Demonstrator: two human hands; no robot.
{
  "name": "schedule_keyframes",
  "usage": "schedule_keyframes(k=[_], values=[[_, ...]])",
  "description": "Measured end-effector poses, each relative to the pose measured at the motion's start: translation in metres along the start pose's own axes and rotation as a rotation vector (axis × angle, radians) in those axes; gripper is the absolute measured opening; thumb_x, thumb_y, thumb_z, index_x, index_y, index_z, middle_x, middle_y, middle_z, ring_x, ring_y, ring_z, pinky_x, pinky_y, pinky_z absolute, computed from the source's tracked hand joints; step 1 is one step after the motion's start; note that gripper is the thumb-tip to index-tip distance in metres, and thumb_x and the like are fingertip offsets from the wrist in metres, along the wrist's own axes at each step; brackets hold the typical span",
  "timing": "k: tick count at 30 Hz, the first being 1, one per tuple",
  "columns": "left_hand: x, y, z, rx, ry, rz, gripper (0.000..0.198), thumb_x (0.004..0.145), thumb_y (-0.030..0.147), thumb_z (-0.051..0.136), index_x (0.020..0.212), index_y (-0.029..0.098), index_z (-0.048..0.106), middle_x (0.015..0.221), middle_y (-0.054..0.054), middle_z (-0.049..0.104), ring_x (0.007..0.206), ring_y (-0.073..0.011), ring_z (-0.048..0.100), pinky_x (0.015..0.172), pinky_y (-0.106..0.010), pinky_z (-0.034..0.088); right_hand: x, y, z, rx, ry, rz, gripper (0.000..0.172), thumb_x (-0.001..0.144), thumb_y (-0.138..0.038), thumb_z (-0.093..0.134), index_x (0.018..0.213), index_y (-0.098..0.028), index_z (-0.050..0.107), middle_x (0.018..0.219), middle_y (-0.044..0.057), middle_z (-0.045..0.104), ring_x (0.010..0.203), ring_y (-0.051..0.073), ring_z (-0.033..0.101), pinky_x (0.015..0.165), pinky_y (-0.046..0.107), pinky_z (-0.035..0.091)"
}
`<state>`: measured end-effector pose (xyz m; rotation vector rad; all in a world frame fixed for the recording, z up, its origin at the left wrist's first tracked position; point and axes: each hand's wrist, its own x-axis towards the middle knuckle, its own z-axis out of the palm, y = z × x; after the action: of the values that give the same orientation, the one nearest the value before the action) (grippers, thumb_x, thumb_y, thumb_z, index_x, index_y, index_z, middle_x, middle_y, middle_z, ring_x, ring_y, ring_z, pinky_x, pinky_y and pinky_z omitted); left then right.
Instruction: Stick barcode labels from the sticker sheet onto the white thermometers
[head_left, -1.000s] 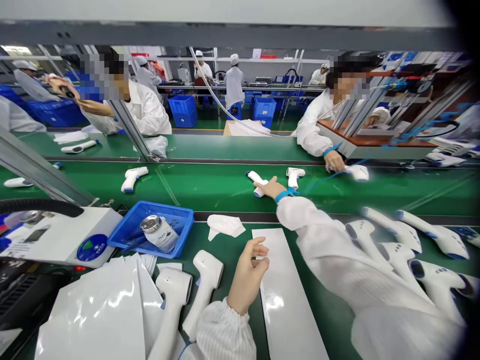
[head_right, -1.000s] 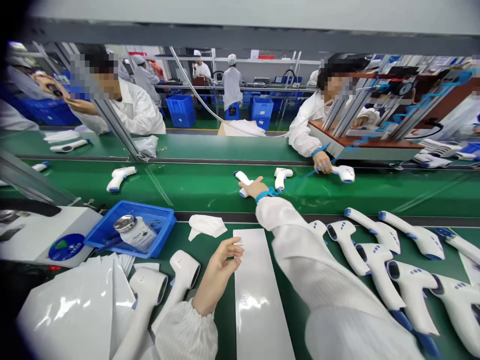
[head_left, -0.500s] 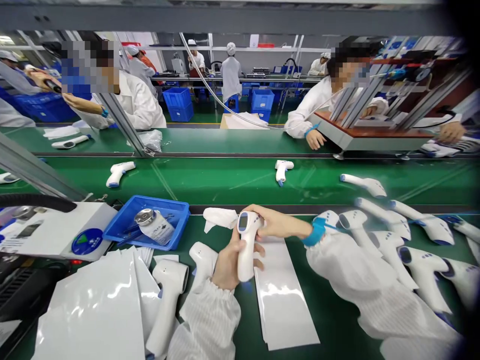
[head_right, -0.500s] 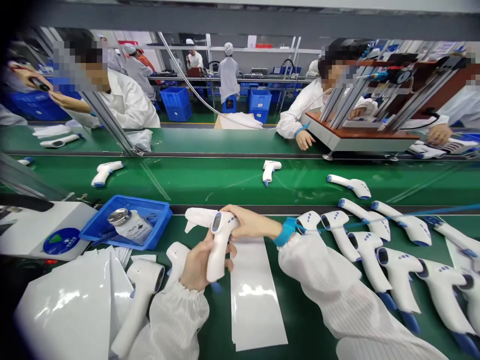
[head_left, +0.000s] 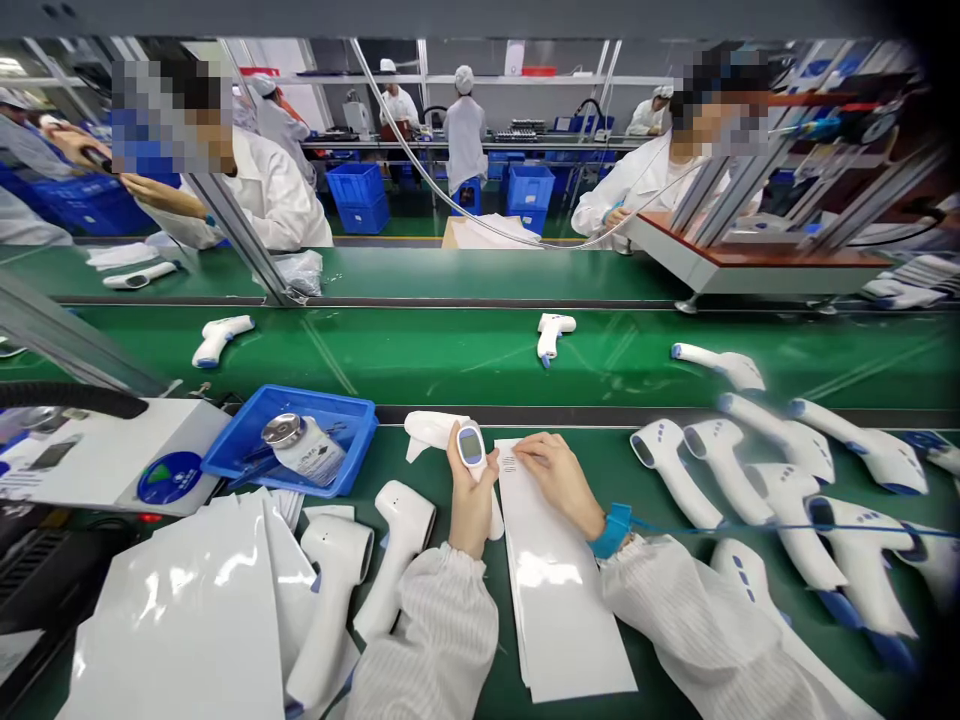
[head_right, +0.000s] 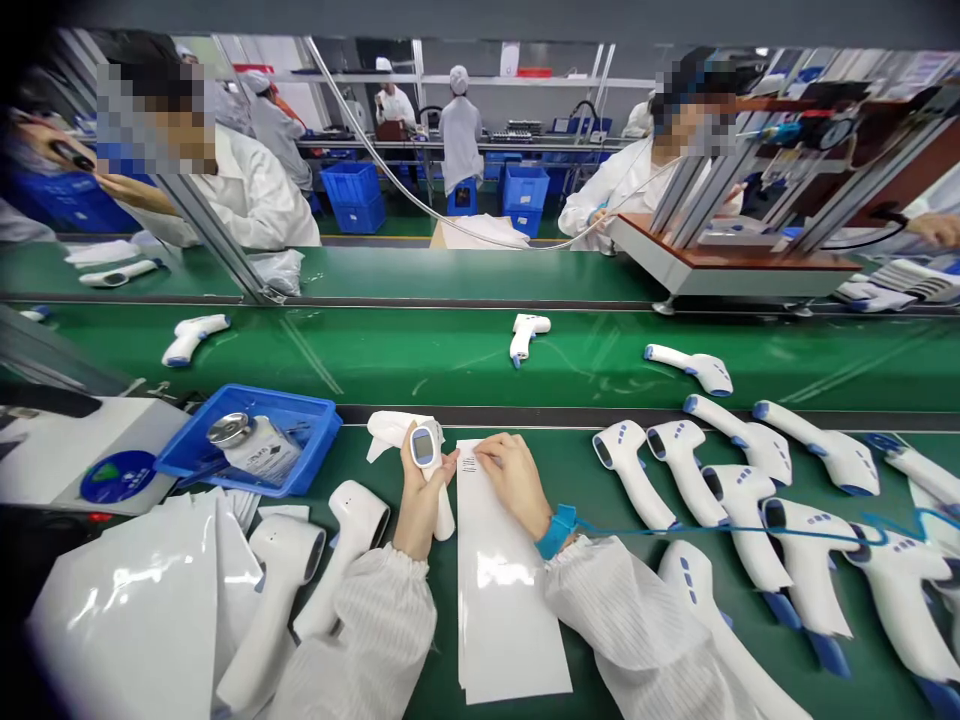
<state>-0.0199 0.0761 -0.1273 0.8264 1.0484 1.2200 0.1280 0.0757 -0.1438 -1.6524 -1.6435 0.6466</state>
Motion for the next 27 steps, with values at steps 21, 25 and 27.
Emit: schedule_keyframes(k=[21,25,27], values=[[-0.013,0.018,0.006,0.254,-0.099,0.122,0.068,0.084,0.013,0.055,0.146,0.029,0.033,0.158,-0.004,0.031,0.148,-0.0228,0.023,0.122,-0.041,0.014,-0.035,-0.052,-0.05,0.537,-0.426,0.058,0.013,0.082,-0.028,0.064,0.073,-0.02,0.057,0.08,0.001,0.063,0.067,0.015,0.061,0.063,0.029,0.051],[-0.033,0.032,0.011,0.256,-0.202,0.07,0.069,0.088,0.025,0.057,0.149,0.035,0.027,0.156,-0.006,0.033,0.113,-0.0228,0.06,0.089,-0.035,0.054,-0.037,-0.075,-0.062,0.433,-0.174,0.01,0.01,0.081,-0.025,0.068,0.073,-0.021,0.063,0.102,0.005,0.061,0.097,0.02,0.061,0.084,0.034,0.049],[-0.041,0.038,0.013,0.212,-0.278,-0.029,0.071,0.089,0.03,0.057,0.15,0.038,0.023,0.15,-0.009,0.039,0.073,-0.0131,0.062,0.052,-0.026,0.052,-0.033,-0.082,-0.062,0.345,-0.035,-0.025,0.007,0.081,-0.022,0.068,0.074,-0.023,0.065,0.11,0.005,0.061,0.109,0.021,0.058,0.098,0.038,0.042]])
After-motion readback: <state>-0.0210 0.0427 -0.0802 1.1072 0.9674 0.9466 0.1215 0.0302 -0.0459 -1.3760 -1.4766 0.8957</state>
